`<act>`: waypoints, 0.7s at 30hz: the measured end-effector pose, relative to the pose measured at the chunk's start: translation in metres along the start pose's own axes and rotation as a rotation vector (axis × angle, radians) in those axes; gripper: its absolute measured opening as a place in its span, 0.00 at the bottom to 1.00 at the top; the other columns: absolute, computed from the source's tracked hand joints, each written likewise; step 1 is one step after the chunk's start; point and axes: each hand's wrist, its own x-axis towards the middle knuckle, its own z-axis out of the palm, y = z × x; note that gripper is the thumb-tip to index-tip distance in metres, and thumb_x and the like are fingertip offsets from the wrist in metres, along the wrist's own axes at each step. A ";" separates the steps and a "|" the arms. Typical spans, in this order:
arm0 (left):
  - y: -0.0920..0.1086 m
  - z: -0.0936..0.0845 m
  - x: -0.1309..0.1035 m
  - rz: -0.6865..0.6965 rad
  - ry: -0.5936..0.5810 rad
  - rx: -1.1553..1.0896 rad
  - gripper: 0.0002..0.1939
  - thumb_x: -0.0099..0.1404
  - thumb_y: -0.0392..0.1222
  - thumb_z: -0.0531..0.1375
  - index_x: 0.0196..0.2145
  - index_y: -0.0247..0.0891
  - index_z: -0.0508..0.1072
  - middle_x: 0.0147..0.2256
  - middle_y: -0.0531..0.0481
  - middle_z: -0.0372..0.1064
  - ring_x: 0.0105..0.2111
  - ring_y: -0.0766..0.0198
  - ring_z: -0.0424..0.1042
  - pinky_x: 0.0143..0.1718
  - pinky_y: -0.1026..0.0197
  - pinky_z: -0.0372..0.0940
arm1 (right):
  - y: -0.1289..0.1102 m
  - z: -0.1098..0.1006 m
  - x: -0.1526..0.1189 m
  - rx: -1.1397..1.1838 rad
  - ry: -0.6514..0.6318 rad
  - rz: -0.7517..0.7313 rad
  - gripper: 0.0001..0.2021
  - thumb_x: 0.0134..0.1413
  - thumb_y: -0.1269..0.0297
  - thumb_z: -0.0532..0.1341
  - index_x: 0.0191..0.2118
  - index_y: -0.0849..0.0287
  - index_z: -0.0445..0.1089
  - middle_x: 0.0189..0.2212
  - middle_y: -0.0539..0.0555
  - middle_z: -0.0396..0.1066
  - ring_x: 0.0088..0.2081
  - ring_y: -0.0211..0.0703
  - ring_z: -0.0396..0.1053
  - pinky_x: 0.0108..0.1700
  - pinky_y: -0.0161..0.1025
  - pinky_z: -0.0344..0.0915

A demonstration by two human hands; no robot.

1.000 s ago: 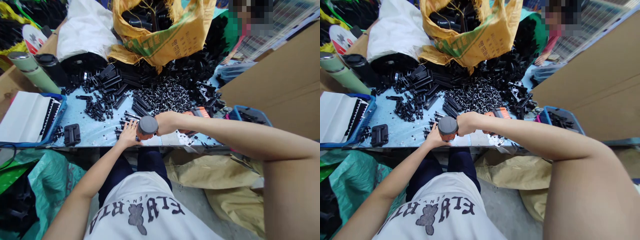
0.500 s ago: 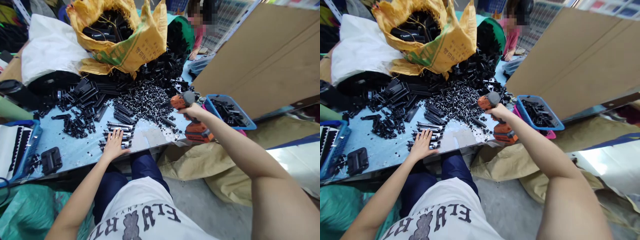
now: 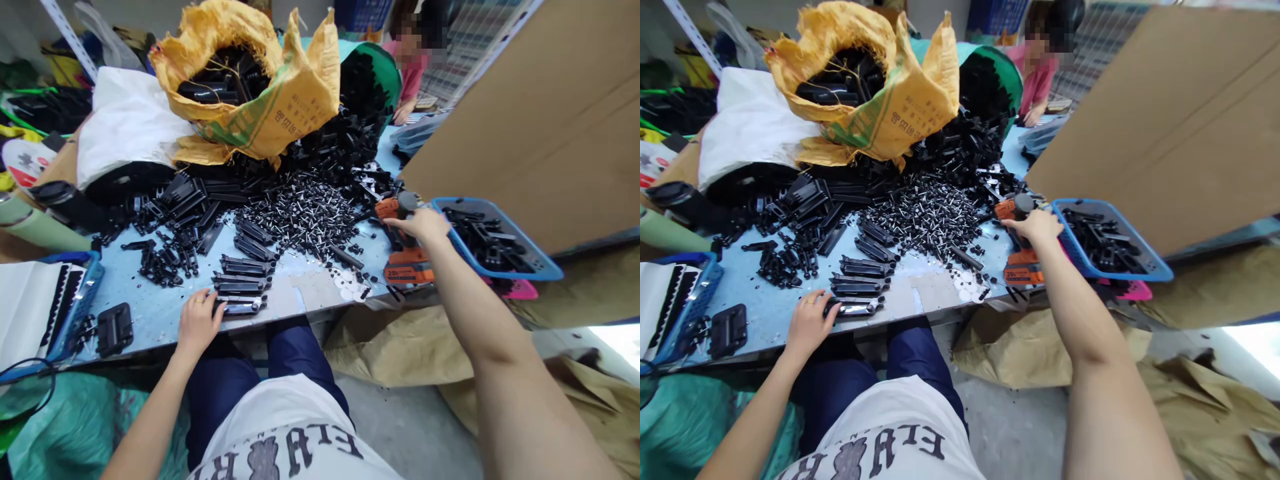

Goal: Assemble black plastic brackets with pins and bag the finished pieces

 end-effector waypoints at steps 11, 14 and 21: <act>0.003 -0.003 -0.019 -0.296 0.129 -0.260 0.14 0.65 0.47 0.50 0.39 0.37 0.70 0.39 0.39 0.68 0.45 0.50 0.67 0.49 0.48 0.61 | -0.269 0.085 -0.126 0.113 -0.362 -0.941 0.17 0.56 0.67 0.54 0.51 0.65 0.65 0.50 0.64 0.65 0.51 0.48 0.61 0.50 0.38 0.57; 0.028 -0.007 -0.031 -0.542 0.138 -0.613 0.14 0.62 0.49 0.56 0.41 0.38 0.68 0.38 0.41 0.68 0.39 0.52 0.70 0.45 0.49 0.64 | -0.299 0.092 -0.121 0.092 -0.421 -0.949 0.20 0.53 0.72 0.56 0.52 0.68 0.64 0.48 0.64 0.67 0.49 0.45 0.64 0.49 0.36 0.58; 0.062 -0.006 -0.024 -1.198 -0.109 -1.850 0.16 0.56 0.49 0.64 0.36 0.35 0.68 0.37 0.40 0.70 0.40 0.57 0.73 0.44 0.55 0.67 | -0.304 0.083 -0.095 0.082 -0.730 -1.002 0.37 0.39 0.55 0.67 0.56 0.64 0.61 0.47 0.58 0.69 0.45 0.44 0.67 0.47 0.34 0.61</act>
